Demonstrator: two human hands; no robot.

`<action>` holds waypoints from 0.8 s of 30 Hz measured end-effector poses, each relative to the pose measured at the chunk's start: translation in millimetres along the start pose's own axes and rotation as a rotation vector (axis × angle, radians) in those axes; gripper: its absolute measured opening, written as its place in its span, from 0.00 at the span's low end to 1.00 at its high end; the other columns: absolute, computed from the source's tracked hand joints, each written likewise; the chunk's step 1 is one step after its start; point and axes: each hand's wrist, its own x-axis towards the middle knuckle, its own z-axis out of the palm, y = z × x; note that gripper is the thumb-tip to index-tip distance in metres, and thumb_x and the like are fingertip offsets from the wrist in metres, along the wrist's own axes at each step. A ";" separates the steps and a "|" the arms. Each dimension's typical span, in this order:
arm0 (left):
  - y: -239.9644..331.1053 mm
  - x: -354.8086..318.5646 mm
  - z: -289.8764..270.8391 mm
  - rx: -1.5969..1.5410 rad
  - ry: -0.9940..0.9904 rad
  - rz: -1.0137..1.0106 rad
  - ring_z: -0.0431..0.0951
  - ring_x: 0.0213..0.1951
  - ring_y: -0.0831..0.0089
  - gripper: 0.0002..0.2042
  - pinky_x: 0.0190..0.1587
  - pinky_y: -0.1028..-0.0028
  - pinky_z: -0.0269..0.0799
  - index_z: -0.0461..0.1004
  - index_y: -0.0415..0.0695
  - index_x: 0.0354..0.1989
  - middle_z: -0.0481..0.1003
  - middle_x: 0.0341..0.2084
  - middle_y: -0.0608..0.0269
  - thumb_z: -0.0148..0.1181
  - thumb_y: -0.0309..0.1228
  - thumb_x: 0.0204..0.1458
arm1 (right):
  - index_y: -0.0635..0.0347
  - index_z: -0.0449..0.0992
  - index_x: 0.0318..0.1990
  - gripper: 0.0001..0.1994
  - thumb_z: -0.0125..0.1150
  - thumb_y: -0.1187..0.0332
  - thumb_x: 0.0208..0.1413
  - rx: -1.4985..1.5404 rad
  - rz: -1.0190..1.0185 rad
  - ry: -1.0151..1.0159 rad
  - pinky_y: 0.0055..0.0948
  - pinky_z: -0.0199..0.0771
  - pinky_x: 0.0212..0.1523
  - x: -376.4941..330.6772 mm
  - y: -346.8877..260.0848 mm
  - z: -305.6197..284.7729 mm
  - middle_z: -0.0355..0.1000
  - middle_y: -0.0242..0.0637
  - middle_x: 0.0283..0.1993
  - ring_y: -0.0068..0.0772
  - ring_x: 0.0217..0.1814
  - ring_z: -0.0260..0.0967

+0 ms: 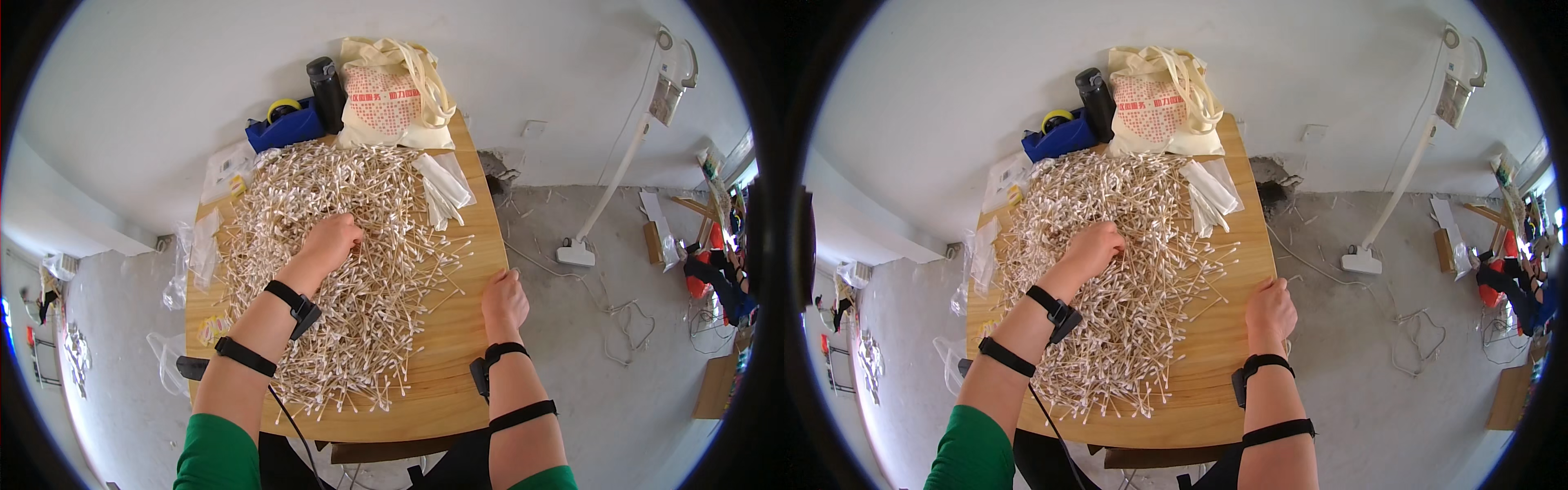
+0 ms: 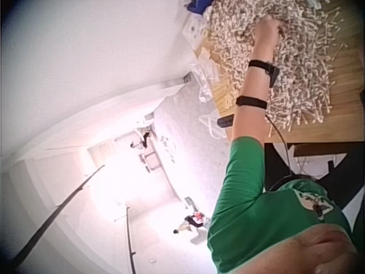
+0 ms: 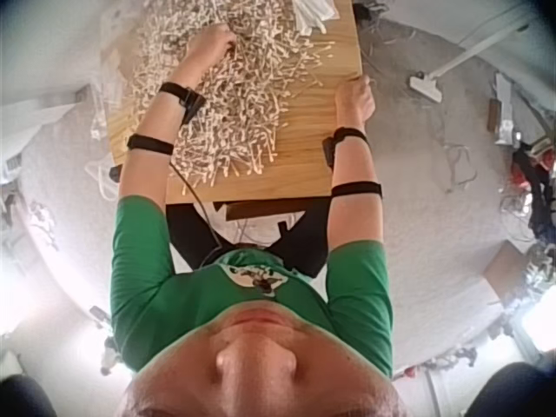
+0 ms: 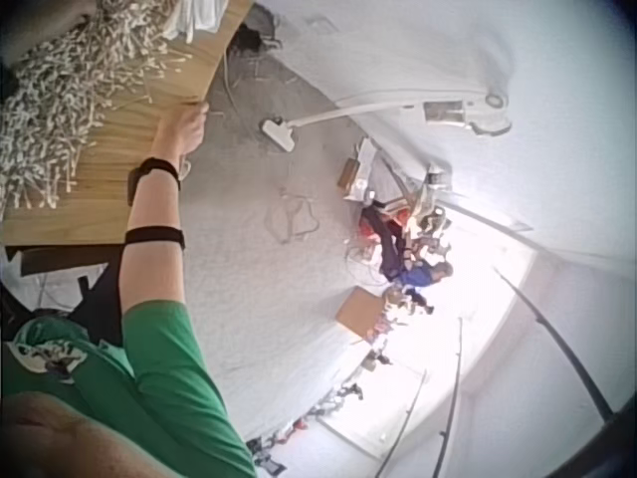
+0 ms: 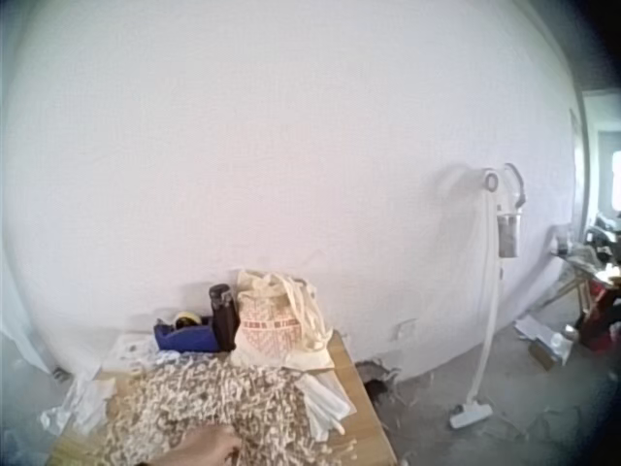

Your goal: Sorting a large pile of cotton swabs on a wooden table.

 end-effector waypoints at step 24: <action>4.2 -14.9 -36.9 -1.056 0.130 -0.504 0.75 0.26 0.82 0.08 0.28 0.79 0.71 0.74 0.38 0.36 0.76 0.23 0.67 0.62 0.30 0.55 | 0.60 0.70 0.42 0.19 0.35 0.55 0.66 0.022 0.007 -0.020 0.47 0.75 0.44 -0.6 0.8 1.0 0.77 0.47 0.42 0.52 0.45 0.75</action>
